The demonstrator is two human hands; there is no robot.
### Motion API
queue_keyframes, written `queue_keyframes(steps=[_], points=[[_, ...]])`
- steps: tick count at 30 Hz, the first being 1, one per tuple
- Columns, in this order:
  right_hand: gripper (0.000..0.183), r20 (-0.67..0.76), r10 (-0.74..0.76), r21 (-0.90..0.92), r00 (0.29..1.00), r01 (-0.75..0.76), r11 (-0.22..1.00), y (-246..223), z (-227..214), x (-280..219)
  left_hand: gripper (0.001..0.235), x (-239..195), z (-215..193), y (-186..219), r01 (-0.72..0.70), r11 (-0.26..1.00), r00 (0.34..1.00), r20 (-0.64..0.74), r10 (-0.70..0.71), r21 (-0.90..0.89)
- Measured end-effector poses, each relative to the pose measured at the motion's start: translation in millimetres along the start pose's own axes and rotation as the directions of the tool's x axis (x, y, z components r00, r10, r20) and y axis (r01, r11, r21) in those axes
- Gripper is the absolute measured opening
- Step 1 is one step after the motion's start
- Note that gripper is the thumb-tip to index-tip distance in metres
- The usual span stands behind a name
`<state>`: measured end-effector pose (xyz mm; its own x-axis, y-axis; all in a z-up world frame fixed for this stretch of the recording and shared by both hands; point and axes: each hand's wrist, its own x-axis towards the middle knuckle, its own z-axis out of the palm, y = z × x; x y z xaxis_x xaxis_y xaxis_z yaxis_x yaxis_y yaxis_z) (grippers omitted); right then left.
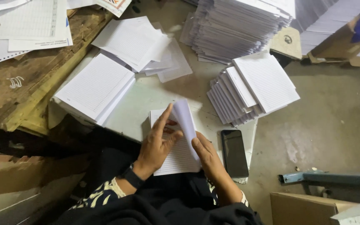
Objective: Counting and inspecting stacks of lined paper by flipping through them manually on a work table.
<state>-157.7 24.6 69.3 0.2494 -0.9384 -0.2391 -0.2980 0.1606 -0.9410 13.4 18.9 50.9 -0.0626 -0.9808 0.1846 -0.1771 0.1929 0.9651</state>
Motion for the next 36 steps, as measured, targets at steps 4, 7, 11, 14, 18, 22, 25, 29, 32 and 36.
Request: queue_keyframes(steps=[4,7,11,14,18,22,25,29,32,36], points=[[0.056,-0.061,0.139,0.191,0.988,-0.125,0.974,24.6,-2.5,16.8,0.081,-13.1,0.9,-22.1,-0.052,0.996,0.996,0.071,0.046,0.078],[0.045,-0.082,0.120,0.286,0.989,-0.092,0.954,61.1,-7.9,25.3,0.056,-16.9,-6.8,-37.5,-0.102,0.975,0.995,0.027,0.098,0.198],[0.045,-0.103,-0.021,0.356,0.994,0.056,0.933,67.1,-9.0,17.5,0.065,-13.6,-19.8,-55.6,-0.010,0.988,0.943,-0.326,0.059,0.151],[0.045,-0.155,-0.189,0.390,0.970,0.236,0.890,43.6,-2.0,5.9,0.058,-4.7,-23.1,-35.0,0.056,0.953,0.962,-0.239,-0.132,-0.298],[0.030,-0.221,-0.416,0.335,0.882,0.469,0.817,33.7,-1.1,8.9,0.053,-5.8,-18.1,1.6,-0.073,0.915,0.976,-0.216,-0.016,-0.396],[0.043,-0.265,-0.392,0.148,0.881,0.439,0.886,57.0,3.0,17.6,0.056,-19.6,-5.7,-20.4,-0.016,0.948,0.985,-0.167,-0.040,-0.318],[0.037,-0.361,-0.384,0.240,0.850,0.482,0.843,73.9,13.3,26.9,0.039,-24.4,4.5,-20.0,-0.108,0.928,0.985,-0.163,0.052,-0.356],[0.026,-0.507,-0.327,0.287,0.797,0.514,0.808,55.0,23.7,19.9,0.025,-23.0,11.1,-10.8,-0.265,0.961,0.928,-0.291,0.232,-0.078],[0.028,-0.529,-0.347,0.266,0.775,0.539,0.799,47.0,22.7,19.6,0.022,-19.7,7.3,-1.0,-0.341,0.939,0.894,-0.297,0.335,0.033],[0.032,-0.498,-0.314,0.292,0.809,0.497,0.817,55.6,25.9,30.7,0.026,-20.6,16.6,-23.8,-0.227,0.973,0.926,-0.319,0.200,-0.047]])
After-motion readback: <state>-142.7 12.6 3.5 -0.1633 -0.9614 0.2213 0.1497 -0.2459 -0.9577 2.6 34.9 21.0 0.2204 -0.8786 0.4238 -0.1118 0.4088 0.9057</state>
